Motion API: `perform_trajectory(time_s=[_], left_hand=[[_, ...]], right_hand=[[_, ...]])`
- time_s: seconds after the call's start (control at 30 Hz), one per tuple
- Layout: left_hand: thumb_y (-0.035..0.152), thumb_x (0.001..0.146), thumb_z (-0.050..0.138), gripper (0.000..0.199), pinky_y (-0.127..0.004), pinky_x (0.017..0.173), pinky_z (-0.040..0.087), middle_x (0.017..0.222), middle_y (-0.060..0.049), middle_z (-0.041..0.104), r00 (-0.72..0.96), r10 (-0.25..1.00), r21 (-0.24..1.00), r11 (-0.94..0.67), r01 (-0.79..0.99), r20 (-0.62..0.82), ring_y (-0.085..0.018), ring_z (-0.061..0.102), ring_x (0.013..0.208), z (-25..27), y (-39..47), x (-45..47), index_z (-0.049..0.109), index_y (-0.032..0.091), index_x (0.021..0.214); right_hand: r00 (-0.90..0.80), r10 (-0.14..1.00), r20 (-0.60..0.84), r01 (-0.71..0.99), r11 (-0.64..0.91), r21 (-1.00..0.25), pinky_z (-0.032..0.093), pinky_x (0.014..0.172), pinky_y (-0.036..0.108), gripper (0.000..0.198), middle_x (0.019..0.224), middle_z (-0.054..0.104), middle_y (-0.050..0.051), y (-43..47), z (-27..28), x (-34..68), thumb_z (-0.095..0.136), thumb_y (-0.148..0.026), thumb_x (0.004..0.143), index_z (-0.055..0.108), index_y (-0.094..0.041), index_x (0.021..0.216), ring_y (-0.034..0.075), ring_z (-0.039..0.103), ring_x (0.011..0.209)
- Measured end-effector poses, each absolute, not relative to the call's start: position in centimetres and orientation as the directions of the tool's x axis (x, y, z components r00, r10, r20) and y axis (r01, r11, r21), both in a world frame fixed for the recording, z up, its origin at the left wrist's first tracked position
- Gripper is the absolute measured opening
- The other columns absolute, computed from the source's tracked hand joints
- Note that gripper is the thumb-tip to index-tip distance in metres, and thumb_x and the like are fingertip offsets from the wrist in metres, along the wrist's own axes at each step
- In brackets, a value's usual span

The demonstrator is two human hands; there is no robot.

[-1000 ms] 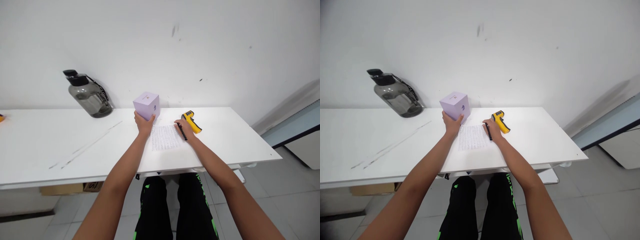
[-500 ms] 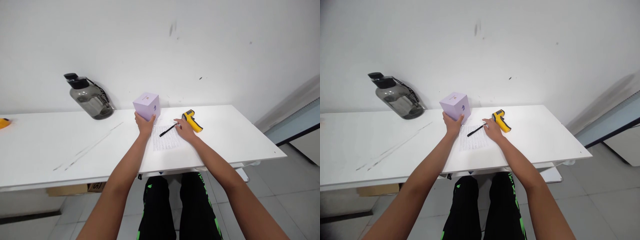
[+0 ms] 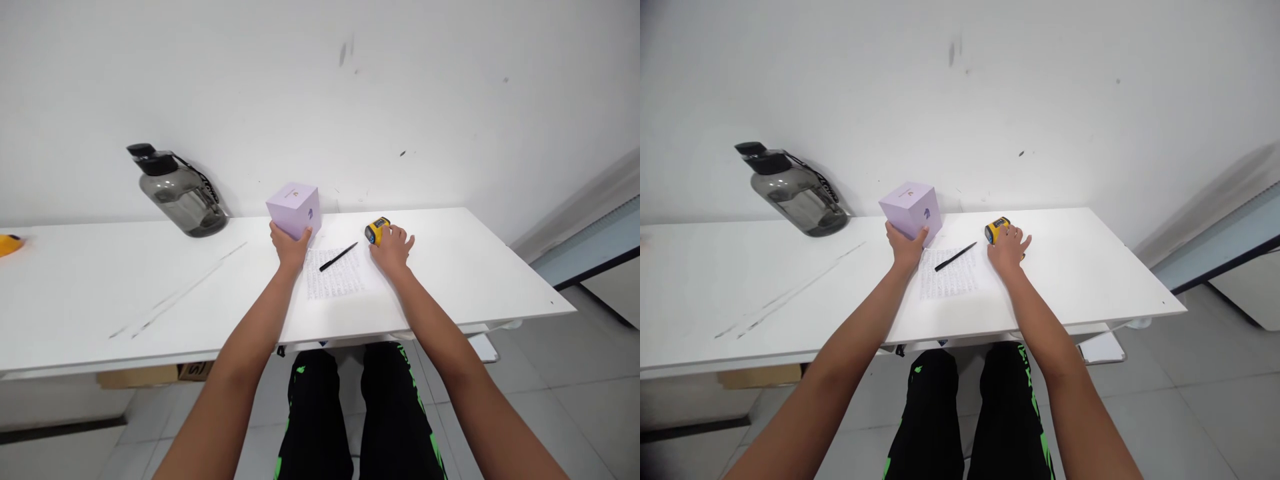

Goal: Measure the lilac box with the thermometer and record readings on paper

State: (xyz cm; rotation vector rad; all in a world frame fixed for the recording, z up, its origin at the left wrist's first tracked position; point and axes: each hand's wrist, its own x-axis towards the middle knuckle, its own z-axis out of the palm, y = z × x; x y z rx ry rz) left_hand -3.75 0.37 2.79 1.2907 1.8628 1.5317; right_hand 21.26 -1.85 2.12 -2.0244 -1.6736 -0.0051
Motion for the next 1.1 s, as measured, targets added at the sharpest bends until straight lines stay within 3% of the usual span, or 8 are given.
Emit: perform_trajectory(time_s=[0.13,0.33,0.57,0.7,0.8,0.93,1.03,1.1], left_hand=[[0.039,0.075,0.082,0.1,-0.054,0.123,0.031,0.155,-0.02,0.035,-0.495,0.837,0.916,-0.016,0.401,0.231,-0.035,0.032,0.149,2.9,0.3,-3.7,0.021,0.022,0.152],[0.038,0.074,0.082,0.1,-0.055,0.121,0.032,0.154,-0.022,0.036,-0.495,0.834,0.914,-0.027,0.404,0.243,-0.037,0.032,0.147,2.7,0.5,-3.7,0.022,0.019,0.151],[0.037,0.072,0.083,0.097,-0.057,0.121,0.031,0.153,-0.022,0.036,-0.491,0.834,0.923,-0.054,0.38,0.251,-0.038,0.032,0.147,2.9,0.4,-3.7,0.025,0.02,0.149],[0.037,0.073,0.082,0.096,-0.058,0.121,0.031,0.153,-0.023,0.036,-0.493,0.836,0.927,-0.051,0.37,0.243,-0.038,0.032,0.147,3.0,0.3,-3.6,0.026,0.018,0.148],[0.037,0.072,0.083,0.095,-0.057,0.121,0.032,0.152,-0.022,0.037,-0.494,0.834,0.931,-0.061,0.361,0.246,-0.037,0.033,0.147,2.8,0.4,-3.7,0.027,0.02,0.147],[0.038,0.072,0.083,0.095,-0.057,0.121,0.032,0.152,-0.021,0.038,-0.493,0.832,0.929,-0.068,0.364,0.254,-0.037,0.034,0.146,2.6,0.4,-3.7,0.026,0.021,0.147],[0.039,0.073,0.082,0.097,-0.058,0.12,0.034,0.152,-0.021,0.037,-0.489,0.833,0.925,-0.07,0.374,0.26,-0.037,0.034,0.146,2.6,0.4,-3.7,0.024,0.022,0.148],[0.039,0.073,0.082,0.098,-0.059,0.119,0.034,0.152,-0.021,0.036,-0.49,0.833,0.926,-0.066,0.371,0.256,-0.038,0.034,0.146,2.6,0.4,-3.7,0.023,0.023,0.149]], right_hand=[[0.266,0.952,0.149,0.934,-0.217,-0.285,0.022,0.115,0.057,0.053,0.143,0.052,0.02,-2.0,3.3,21.5,0.054,-0.038,0.094,0.047,-0.012,0.14,0.036,0.044,0.134],[0.267,0.962,0.052,0.94,-0.248,-0.232,0.042,0.097,0.044,0.056,0.137,0.054,0.022,-2.5,4.4,21.3,0.048,-0.041,0.098,0.045,-0.008,0.142,0.032,0.054,0.124],[0.257,0.965,0.044,0.936,-0.238,-0.259,0.045,0.1,0.047,0.056,0.14,0.054,0.021,-2.7,4.6,21.3,0.048,-0.04,0.096,0.046,-0.007,0.142,0.033,0.053,0.126],[0.234,0.972,0.025,0.92,-0.213,-0.33,0.047,0.105,0.048,0.062,0.161,0.032,0.021,-2.8,4.9,22.2,0.051,-0.035,0.091,0.042,-0.012,0.148,0.033,0.049,0.135],[0.244,0.97,0.015,0.931,-0.23,-0.282,0.031,0.119,0.058,0.062,0.167,0.025,0.019,-2.9,4.9,22.8,0.05,-0.033,0.09,0.044,-0.013,0.148,0.036,0.032,0.15],[0.266,0.964,-0.004,0.94,-0.26,-0.222,0.008,0.122,0.073,0.058,0.161,0.037,0.017,-3.0,4.9,22.8,0.048,-0.031,0.09,0.046,-0.014,0.146,0.039,0.019,0.156],[0.303,0.953,-0.014,0.923,-0.297,-0.246,0.01,0.118,0.076,0.055,0.147,0.054,0.018,-2.9,5.1,22.8,0.05,-0.031,0.09,0.05,-0.015,0.142,0.041,0.032,0.15],[0.335,0.942,-0.021,0.897,-0.326,-0.299,0.021,0.116,0.073,0.051,0.129,0.065,0.018,-2.7,5.2,22.9,0.056,-0.031,0.086,0.056,-0.014,0.134,0.041,0.05,0.136]])
